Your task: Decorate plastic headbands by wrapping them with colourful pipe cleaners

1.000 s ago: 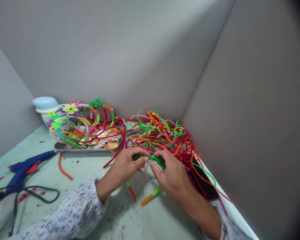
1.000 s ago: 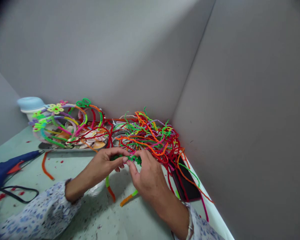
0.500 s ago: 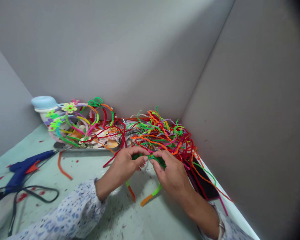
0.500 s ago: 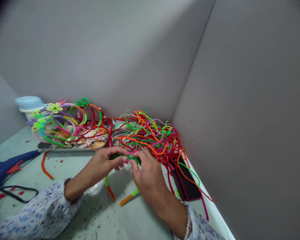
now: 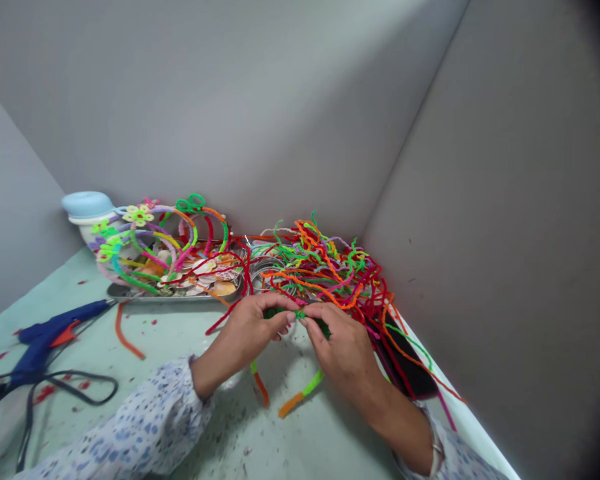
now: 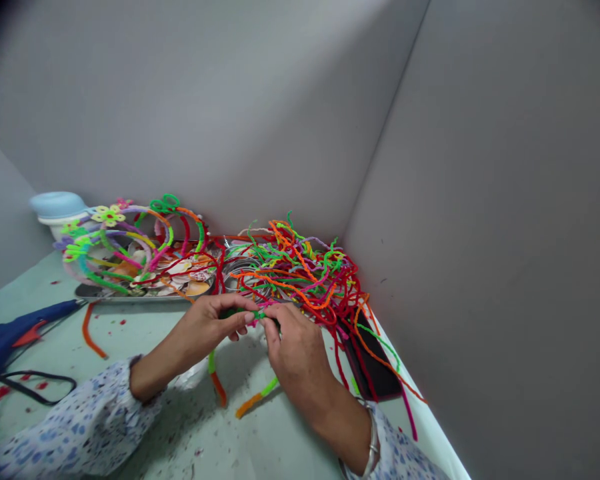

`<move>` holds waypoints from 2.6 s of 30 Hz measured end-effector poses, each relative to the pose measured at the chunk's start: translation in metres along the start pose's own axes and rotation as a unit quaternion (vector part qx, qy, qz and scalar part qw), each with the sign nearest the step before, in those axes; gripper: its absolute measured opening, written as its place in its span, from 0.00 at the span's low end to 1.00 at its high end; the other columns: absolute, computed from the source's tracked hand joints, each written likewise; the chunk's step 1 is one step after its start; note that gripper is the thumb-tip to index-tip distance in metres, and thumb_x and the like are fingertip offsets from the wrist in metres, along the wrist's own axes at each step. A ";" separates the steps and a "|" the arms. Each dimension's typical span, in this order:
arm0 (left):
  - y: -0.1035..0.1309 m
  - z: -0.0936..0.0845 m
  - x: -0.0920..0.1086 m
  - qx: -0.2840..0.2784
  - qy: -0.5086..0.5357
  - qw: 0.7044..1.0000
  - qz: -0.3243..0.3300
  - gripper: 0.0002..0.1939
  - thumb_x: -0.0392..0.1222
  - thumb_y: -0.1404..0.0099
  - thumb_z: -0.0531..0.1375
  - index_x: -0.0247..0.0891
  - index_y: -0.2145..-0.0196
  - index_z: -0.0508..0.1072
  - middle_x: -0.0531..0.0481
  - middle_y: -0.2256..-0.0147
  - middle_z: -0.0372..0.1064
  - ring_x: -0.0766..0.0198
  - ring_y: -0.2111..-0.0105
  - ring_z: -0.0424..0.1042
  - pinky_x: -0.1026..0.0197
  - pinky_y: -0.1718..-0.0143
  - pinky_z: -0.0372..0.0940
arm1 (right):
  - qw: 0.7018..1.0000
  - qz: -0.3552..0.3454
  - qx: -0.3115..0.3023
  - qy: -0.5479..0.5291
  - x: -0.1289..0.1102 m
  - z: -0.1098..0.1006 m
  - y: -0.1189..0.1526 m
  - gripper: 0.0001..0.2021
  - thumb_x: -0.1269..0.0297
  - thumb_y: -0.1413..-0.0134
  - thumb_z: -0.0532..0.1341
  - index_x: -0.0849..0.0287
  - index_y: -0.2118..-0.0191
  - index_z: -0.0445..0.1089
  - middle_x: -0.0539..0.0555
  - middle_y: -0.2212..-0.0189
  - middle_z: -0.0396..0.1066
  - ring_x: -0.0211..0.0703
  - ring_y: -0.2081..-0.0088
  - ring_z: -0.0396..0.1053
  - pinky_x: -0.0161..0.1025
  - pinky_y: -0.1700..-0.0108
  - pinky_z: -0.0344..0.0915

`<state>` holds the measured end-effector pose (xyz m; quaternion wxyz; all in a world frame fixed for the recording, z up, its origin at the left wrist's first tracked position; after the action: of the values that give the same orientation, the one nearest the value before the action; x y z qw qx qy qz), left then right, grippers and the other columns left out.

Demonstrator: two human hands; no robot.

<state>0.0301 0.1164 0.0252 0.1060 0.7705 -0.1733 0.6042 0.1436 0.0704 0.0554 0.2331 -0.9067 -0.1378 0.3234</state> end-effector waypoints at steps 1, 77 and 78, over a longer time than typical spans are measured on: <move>0.000 0.000 0.000 0.000 0.001 1.000 0.000 0.08 0.40 0.43 0.59 0.37 0.66 0.76 0.54 0.75 0.69 0.70 0.78 0.64 0.67 0.76 0.63 | 1.000 -0.001 0.002 0.000 0.000 0.000 0.000 0.06 0.70 0.44 0.57 0.59 0.63 0.71 0.56 0.65 0.74 0.45 0.62 0.71 0.41 0.57 0.66; -0.003 -0.018 -0.001 0.011 0.155 0.987 -0.039 0.13 0.39 0.44 0.63 0.39 0.60 0.71 0.54 0.70 0.69 0.68 0.72 0.68 0.64 0.68 0.62 | 0.959 0.141 -0.158 -0.187 0.048 0.001 -0.012 0.22 0.66 0.53 0.62 0.58 0.49 0.63 0.58 0.54 0.69 0.46 0.54 0.68 0.45 0.53 0.65; -0.004 -0.020 -0.001 0.013 0.169 0.985 -0.039 0.13 0.39 0.44 0.63 0.39 0.60 0.71 0.54 0.71 0.69 0.68 0.72 0.68 0.65 0.69 0.62 | 0.950 0.160 -0.173 -0.207 0.051 0.004 -0.011 0.22 0.65 0.53 0.63 0.59 0.49 0.64 0.58 0.55 0.69 0.46 0.57 0.69 0.44 0.56 0.66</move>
<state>0.0137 0.1272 0.0292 0.1473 0.6649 -0.1145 0.7232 0.1788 0.1012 0.0317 -0.0155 -0.8566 -0.0895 0.5080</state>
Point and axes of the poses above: each hand's wrist, its own y-axis away from the middle knuckle, its own z-axis out of the palm, x = y × z, the point moved 10 cm from there along -y, towards the middle knuckle
